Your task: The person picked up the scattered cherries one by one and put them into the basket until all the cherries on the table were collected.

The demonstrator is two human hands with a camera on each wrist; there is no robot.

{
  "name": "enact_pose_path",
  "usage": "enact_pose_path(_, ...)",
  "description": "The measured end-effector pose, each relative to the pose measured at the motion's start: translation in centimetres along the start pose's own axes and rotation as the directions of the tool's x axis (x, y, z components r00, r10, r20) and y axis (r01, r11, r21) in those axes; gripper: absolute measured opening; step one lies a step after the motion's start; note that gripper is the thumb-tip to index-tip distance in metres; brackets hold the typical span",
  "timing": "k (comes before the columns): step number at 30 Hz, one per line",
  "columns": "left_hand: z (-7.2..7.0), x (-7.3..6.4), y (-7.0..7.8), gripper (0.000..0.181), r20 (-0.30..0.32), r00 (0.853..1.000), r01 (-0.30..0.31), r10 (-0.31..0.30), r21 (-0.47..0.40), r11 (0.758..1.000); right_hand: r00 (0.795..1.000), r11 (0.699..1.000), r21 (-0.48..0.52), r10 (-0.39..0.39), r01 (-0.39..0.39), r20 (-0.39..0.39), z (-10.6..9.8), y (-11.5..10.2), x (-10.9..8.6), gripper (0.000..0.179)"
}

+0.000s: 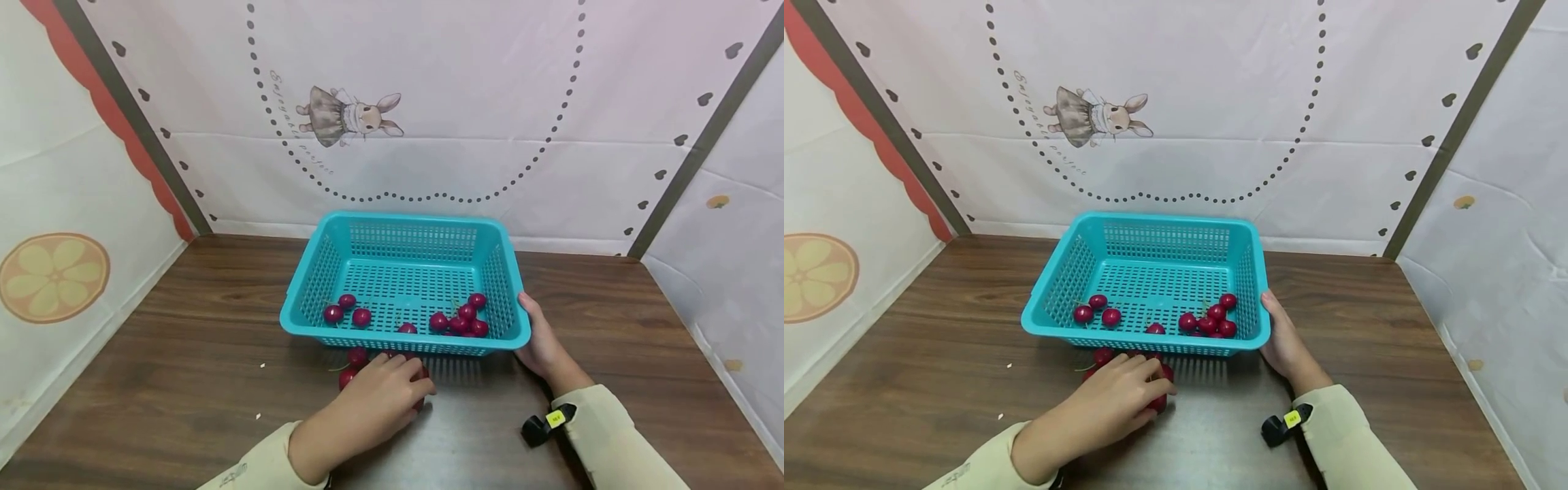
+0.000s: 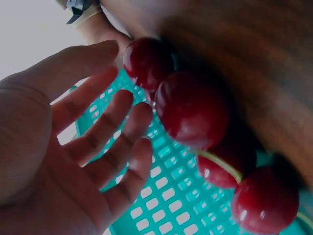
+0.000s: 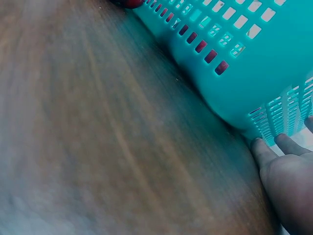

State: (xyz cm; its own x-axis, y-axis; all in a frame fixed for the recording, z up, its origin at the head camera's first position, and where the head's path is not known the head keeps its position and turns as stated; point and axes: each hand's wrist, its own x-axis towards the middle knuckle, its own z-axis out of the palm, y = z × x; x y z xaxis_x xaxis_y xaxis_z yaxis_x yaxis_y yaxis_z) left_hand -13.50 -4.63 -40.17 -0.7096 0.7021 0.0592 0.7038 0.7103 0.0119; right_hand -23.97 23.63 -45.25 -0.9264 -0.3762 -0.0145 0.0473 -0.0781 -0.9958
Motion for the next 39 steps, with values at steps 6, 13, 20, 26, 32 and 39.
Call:
enact_pose_path(6, 0.8, 0.1, 0.2, 0.029, 0.027, 1.000, 0.007, -0.008, 0.029, 1.000, 0.999, 1.000, 0.017, -0.020, 0.020, 0.025, 0.2, -0.1, 0.1, 0.075)
enact_pose_path(13, 1.0, 0.0, 0.3, 0.029, 0.010, 1.000, -0.007, 0.007, 0.055, 0.998, 1.000, 1.000, 0.025, -0.015, 0.015, 0.017, 0.2, -0.2, 0.1, 0.076)
enact_pose_path(20, 0.5, -0.2, 0.2, 0.029, 0.026, 0.999, -0.026, 0.025, 0.069, 0.997, 1.000, 1.000, 0.019, -0.006, 0.006, 0.023, 0.2, -0.1, 0.0, 0.075)
enact_pose_path(26, -0.5, -0.4, 0.1, 0.029, 0.002, 0.999, -0.034, 0.034, -0.008, 0.999, 0.999, 1.000, 0.019, -0.022, 0.022, 0.025, -0.1, 0.1, 0.1, 0.073)
enact_pose_path(32, -1.8, -0.7, 0.1, 0.038, 0.019, 0.999, -0.046, 0.049, -0.139, 0.989, 0.998, 0.999, 0.025, -0.033, 0.031, 0.059, -0.2, -0.2, 0.0, 0.072)
enact_pose_path(39, -4.5, -2.0, -0.8, 0.040, -0.115, 0.992, -0.090, 0.055, -0.328, 0.940, 0.998, 0.999, 0.032, -0.030, 0.028, 0.053, 0.0, -0.2, -0.1, 0.072)
